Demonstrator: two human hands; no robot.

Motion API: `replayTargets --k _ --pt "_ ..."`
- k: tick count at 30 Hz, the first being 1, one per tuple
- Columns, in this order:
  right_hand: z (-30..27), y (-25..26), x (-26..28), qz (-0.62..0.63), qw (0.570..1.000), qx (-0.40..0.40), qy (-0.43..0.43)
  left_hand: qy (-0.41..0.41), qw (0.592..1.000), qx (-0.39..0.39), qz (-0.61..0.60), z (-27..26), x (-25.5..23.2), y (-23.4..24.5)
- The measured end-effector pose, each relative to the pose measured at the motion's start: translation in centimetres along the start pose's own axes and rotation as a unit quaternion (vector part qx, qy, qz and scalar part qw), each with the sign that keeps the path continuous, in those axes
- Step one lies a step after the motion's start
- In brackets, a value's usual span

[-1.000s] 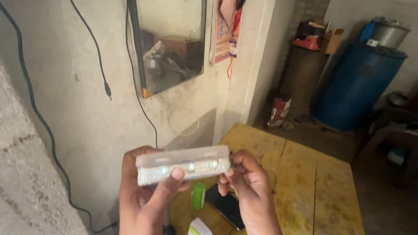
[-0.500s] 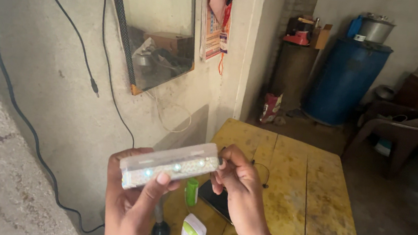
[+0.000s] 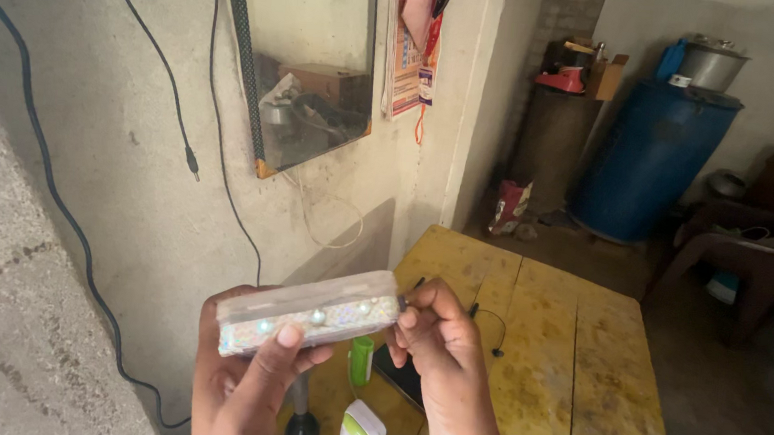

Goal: The person picks up a small transparent plastic box from a wooden table, rotates it to view all sides, and opens it to reveal internal wiring and a small circuit board. The person then closes the box and continues to handle it.

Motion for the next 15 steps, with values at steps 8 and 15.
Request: replayTargets --k 8,15 --pt "0.0 0.6 -0.2 -0.012 0.997 0.041 0.058 -0.028 0.999 0.046 -0.009 0.2 0.0 0.6" --pt "0.0 1.3 -0.1 -0.029 0.998 0.025 0.049 -0.044 0.994 0.072 -0.073 0.7 1.5 0.7"
Point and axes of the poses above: each hand's wrist, its own z-axis towards the middle knuckle, its own y-axis out of the back of the hand, x = y × z, the point moved 2 cm from there along z, towards the middle knuckle
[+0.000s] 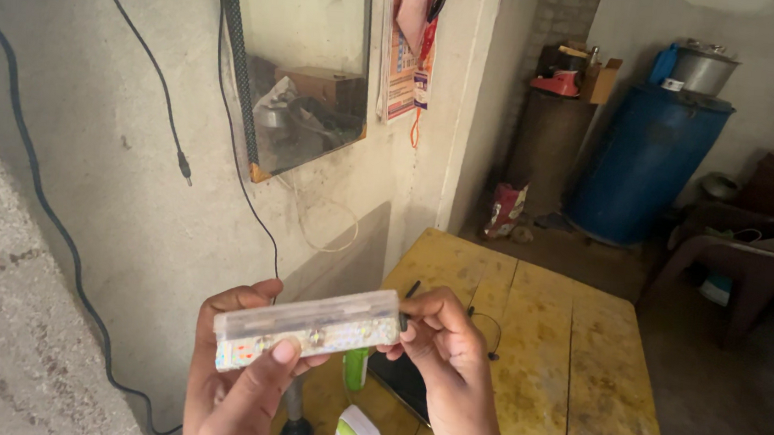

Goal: The person picks up a small transparent plastic box from a wooden table, rotates it to view all sides, and opens it to reveal internal wiring and a small circuit board. The person then closes the box and continues to handle it.

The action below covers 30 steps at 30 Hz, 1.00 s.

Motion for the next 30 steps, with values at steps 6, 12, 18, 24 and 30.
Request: replayTargets --k 6,12,18,24,30 --pt "-0.2 -0.6 0.1 0.094 0.988 -0.075 -0.102 0.003 0.997 0.036 -0.066 0.3 0.3 1.0" --pt "-0.2 -1.5 1.3 0.054 0.996 -0.038 -0.055 -0.042 0.979 0.111 -0.167 0.4 0.5 1.1" --pt "-0.8 -1.8 2.1 0.044 0.997 -0.013 -0.060 0.017 0.978 0.076 -0.195 0.2 0.8 1.5" --pt "-1.1 -2.1 2.5 -0.010 0.998 -0.034 0.045 0.090 0.981 0.057 -0.165 0.6 2.1 2.2" --pt "-1.2 -2.1 3.0 -0.072 0.986 -0.052 0.143 0.104 0.893 0.228 -0.373 0.9 3.6 1.9"
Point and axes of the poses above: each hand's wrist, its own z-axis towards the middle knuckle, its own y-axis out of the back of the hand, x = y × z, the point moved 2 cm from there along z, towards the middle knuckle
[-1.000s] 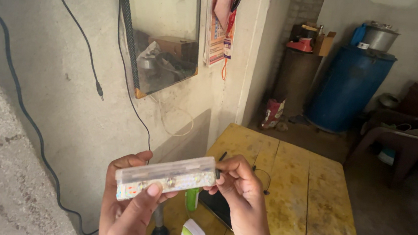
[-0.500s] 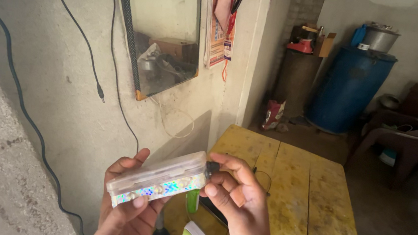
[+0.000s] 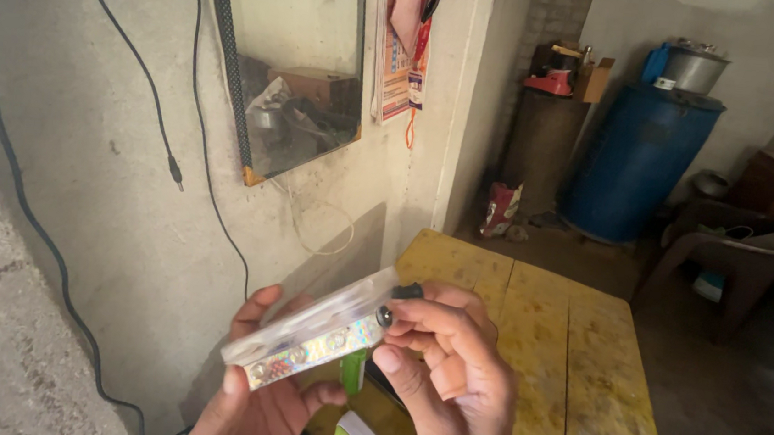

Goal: The person picks up a small transparent plastic box from a wooden table, rotates it to view all sides, and opens it to reveal internal wiring and a small circuit board. The person then closes the box and continues to handle it.

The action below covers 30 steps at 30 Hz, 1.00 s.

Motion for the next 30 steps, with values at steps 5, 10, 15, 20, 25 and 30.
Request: replayTargets --k 5,10,15,20,25,30 --pt "-0.7 -0.6 0.3 -0.020 1.000 0.007 0.019 0.002 0.997 -0.067 0.036 -0.2 -0.1 0.3" --pt "-0.5 -0.9 0.2 -0.016 1.000 0.005 0.009 0.032 0.994 -0.097 0.034 0.5 -0.6 0.2" --pt "-0.3 -1.1 0.1 -0.042 0.999 -0.001 0.013 0.035 0.992 -0.114 0.029 0.9 -0.6 1.1" --pt "0.2 -1.2 -0.6 0.001 1.000 0.000 -0.007 -0.005 0.995 -0.081 0.066 1.4 -1.0 1.5" --pt "0.3 -0.6 -2.1 0.086 0.987 -0.050 -0.128 -0.145 0.949 -0.088 0.265 2.1 -1.2 0.4" --pt "0.2 -0.9 -2.5 0.124 0.982 -0.067 -0.128 -0.194 0.919 -0.117 0.321 1.7 -1.4 0.0"
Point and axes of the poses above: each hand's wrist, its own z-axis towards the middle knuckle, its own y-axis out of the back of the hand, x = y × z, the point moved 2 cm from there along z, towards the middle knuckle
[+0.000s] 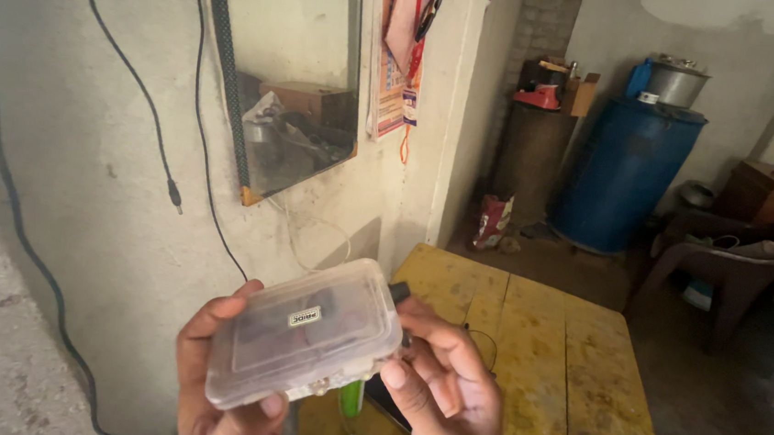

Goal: The person picks up a small transparent plastic box from a wooden table, rotates it to view all sides, and opens it to reveal internal wiring and a small circuit board. The person then closes the box and continues to handle it.

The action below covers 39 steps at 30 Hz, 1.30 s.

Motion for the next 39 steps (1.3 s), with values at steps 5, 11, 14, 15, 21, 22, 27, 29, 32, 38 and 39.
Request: replayTargets --k 5,11,14,15,21,22,27,29,32,38,39 --pt "-1.7 -1.7 0.5 -0.074 0.987 0.019 0.141 0.085 0.986 0.009 -0.144 -0.4 1.6 1.5" --pt "-2.4 -2.7 1.3 -0.220 0.951 0.040 0.216 0.210 0.943 0.006 -0.257 -0.9 2.9 1.2" --pt "-2.7 -2.3 1.7 -0.254 0.944 0.058 0.203 0.249 0.938 -0.040 -0.238 -1.2 2.3 0.4" --pt "-2.7 -2.2 1.7 -0.268 0.941 0.063 0.198 0.268 0.937 -0.069 -0.215 -1.2 2.0 0.3" --pt "-2.5 -2.2 1.9 -0.285 0.922 0.054 0.258 0.245 0.939 -0.024 -0.241 -0.4 0.8 -1.7" --pt "-2.4 -2.2 1.9 -0.280 0.924 0.049 0.255 0.248 0.938 -0.022 -0.242 -0.2 0.6 -2.0" --pt "-1.9 -2.3 2.1 -0.181 0.955 -0.002 0.234 0.223 0.959 -0.122 -0.127 0.0 -0.7 -4.3" --pt "-1.4 -1.6 2.6 -0.133 0.978 -0.034 0.159 0.178 0.973 -0.082 -0.122 0.5 -1.8 -5.3" --pt "-0.1 -1.4 3.0 -0.083 0.987 -0.081 0.115 0.136 0.983 -0.051 -0.109 0.9 -3.5 -6.7" --pt "1.1 -2.6 3.8 0.035 0.995 -0.086 0.029 0.103 0.991 -0.069 -0.040 1.3 -5.3 -8.6" --pt "1.0 -2.9 4.0 0.057 0.995 -0.081 0.015 0.088 0.993 -0.064 -0.040 1.2 -5.4 -8.8"
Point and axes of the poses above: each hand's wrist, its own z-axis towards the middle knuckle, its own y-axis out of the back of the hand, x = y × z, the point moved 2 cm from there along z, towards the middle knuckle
